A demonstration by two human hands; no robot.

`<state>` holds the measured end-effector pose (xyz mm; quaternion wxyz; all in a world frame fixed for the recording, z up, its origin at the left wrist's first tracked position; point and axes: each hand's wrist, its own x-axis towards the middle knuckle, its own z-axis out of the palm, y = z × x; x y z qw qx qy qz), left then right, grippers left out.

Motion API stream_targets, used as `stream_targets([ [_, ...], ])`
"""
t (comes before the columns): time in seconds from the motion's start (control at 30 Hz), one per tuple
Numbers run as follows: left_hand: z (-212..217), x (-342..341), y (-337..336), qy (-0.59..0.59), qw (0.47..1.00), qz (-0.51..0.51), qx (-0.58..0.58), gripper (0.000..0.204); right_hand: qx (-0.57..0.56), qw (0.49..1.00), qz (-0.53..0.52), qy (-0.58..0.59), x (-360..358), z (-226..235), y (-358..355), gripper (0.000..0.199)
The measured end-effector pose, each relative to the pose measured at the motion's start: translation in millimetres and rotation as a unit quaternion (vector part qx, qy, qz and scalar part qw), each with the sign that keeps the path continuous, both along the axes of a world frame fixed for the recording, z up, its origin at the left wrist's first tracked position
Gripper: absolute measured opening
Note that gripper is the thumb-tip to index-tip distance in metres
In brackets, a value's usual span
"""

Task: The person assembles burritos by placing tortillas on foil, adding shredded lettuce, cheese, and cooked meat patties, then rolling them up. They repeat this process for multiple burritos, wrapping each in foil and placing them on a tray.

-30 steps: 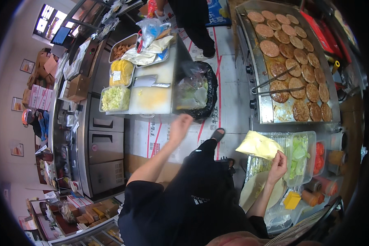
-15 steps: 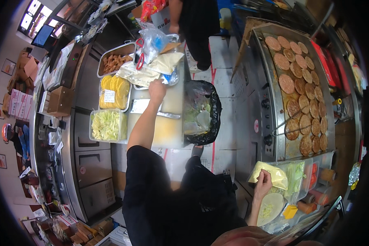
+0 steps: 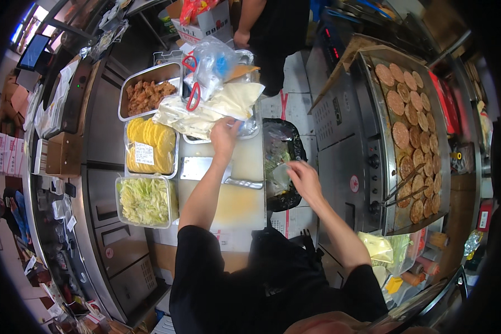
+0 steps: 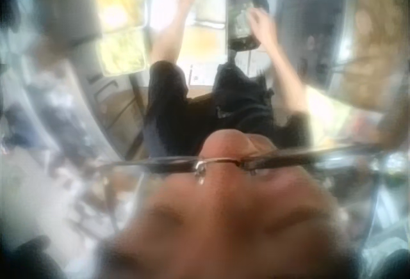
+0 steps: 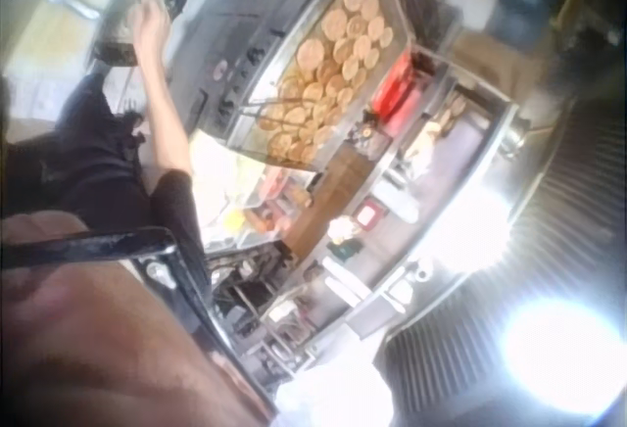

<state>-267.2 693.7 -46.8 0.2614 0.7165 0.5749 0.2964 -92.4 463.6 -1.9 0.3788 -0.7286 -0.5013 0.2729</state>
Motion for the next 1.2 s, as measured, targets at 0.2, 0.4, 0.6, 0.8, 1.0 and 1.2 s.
stream_targets([
  [0.2, 28, 7, 8, 0.057, 0.962, -0.051, 0.261, 0.020, -0.024, 0.995, 0.048, -0.081, -36, 0, 125, 0.021],
  [0.4, 29, -4, 28, 0.056, 0.959, -0.146, 0.236, 0.016, 0.117, 0.971, 0.053, -0.204, -54, -14, 168, 0.023],
  [0.6, 34, 1, 33, -0.023, 0.975, -0.142, 0.171, 0.011, -0.034, 0.932, 0.096, -0.349, -70, -28, 194, 0.016],
  [0.8, 43, -2, 40, -0.030, 0.978, -0.156, 0.132, 0.009, -0.088, 0.907, 0.157, -0.381, -74, -41, 221, 0.012],
  [1.0, 46, 1, 51, -0.041, 0.982, -0.139, 0.122, 0.009, -0.088, 0.899, 0.178, -0.390, -73, -45, 238, 0.012],
  [1.2, 51, 4, 59, -0.036, 0.982, -0.131, 0.131, 0.009, -0.094, 0.913, 0.153, -0.365, -70, -22, 240, 0.010],
])
